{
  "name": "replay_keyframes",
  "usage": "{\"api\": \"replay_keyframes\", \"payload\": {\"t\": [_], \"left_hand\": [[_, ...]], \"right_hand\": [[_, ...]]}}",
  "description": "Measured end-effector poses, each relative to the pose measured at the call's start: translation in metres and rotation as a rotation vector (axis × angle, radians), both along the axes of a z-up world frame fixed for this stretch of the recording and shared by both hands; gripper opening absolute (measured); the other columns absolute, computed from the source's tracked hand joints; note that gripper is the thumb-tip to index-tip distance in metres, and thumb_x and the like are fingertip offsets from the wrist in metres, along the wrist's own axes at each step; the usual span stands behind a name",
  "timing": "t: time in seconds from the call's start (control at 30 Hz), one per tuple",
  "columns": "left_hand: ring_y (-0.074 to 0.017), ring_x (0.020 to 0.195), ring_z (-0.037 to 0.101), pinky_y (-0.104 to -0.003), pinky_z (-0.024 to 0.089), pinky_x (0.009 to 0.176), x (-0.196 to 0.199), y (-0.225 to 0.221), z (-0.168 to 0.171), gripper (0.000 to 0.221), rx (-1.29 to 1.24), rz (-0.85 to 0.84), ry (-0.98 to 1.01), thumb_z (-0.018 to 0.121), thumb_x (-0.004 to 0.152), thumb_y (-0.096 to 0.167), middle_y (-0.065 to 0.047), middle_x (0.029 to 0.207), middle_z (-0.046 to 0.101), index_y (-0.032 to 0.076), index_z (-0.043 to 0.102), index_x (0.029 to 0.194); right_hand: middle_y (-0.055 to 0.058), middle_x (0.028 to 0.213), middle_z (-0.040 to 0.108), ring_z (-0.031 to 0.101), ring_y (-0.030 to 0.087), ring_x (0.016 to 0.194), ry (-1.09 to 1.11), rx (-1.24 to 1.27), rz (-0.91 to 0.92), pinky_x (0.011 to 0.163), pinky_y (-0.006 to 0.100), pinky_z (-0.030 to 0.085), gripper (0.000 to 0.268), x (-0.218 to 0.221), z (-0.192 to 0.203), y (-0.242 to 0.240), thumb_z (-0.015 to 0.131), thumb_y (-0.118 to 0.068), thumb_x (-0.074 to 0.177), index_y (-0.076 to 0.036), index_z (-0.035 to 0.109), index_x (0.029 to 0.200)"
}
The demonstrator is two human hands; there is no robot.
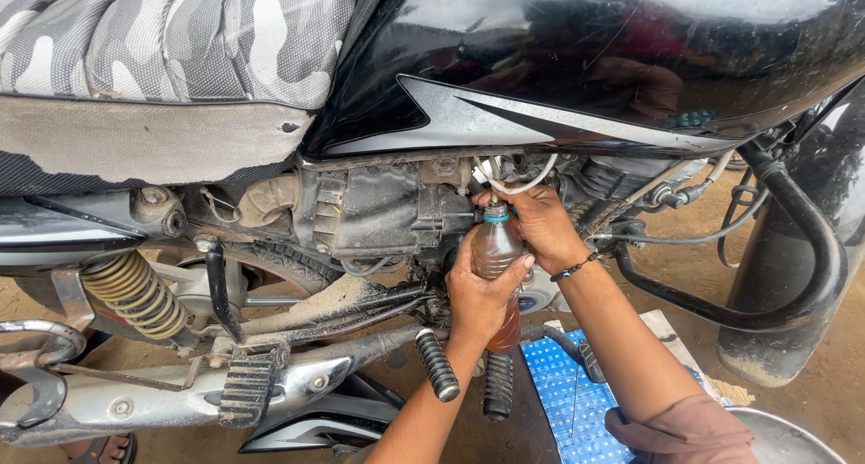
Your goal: Cleaning a motorcycle carburetor and engine parts using fuel from a bottle.
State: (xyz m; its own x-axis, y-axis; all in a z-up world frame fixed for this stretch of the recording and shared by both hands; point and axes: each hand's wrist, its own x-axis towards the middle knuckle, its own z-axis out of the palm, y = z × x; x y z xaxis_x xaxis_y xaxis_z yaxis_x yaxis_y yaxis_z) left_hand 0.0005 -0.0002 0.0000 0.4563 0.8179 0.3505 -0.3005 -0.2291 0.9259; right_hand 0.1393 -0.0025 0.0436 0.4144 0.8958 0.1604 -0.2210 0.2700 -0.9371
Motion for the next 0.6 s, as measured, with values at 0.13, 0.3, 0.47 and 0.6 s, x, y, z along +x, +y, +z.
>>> {"api": "replay_keyframes", "payload": {"t": [0.13, 0.3, 0.47, 0.6], "left_hand": [[-0.0132, 0.089, 0.075, -0.028, 0.064, 0.076, 0.0, -0.001, 0.001, 0.063, -0.021, -0.008, -0.015, 0.086, 0.079, 0.022, -0.009, 0.105, 0.074, 0.002, 0.057, 0.132], [-0.0132, 0.092, 0.075, -0.028, 0.065, 0.078, 0.0, 0.001, -0.002, 0.063, 0.015, -0.001, -0.005, 0.086, 0.08, 0.023, -0.009, 0.106, 0.074, 0.002, 0.057, 0.132], [-0.0132, 0.093, 0.075, -0.028, 0.065, 0.079, -0.002, 0.001, 0.001, 0.063, -0.011, -0.025, -0.008, 0.086, 0.08, 0.024, -0.008, 0.107, 0.074, 0.003, 0.057, 0.132], [-0.0141, 0.087, 0.074, -0.029, 0.063, 0.075, -0.011, 0.0, 0.008, 0.066, -0.02, 0.054, 0.057, 0.087, 0.076, 0.022, -0.008, 0.102, 0.076, 0.003, 0.059, 0.132]], "right_hand": [[0.008, 0.094, 0.077, 0.071, 0.013, 0.085, 0.007, -0.023, -0.005, 0.079, 0.028, 0.059, 0.028, 0.0, -0.001, 0.0, 0.065, -0.026, 0.1, 0.0, 0.076, 0.098], [0.009, 0.095, 0.078, 0.072, 0.014, 0.087, -0.002, 0.003, -0.001, 0.081, 0.028, 0.06, 0.026, 0.002, -0.004, 0.002, 0.065, -0.025, 0.099, -0.001, 0.075, 0.099], [0.009, 0.095, 0.078, 0.073, 0.015, 0.088, -0.001, 0.011, -0.002, 0.082, 0.029, 0.061, 0.026, 0.001, -0.003, 0.003, 0.065, -0.024, 0.098, 0.0, 0.075, 0.099], [0.01, 0.097, 0.077, 0.059, 0.016, 0.078, -0.112, -0.111, -0.061, 0.071, 0.031, 0.05, 0.024, -0.008, 0.003, 0.002, 0.063, -0.019, 0.104, -0.001, 0.078, 0.107]]}}
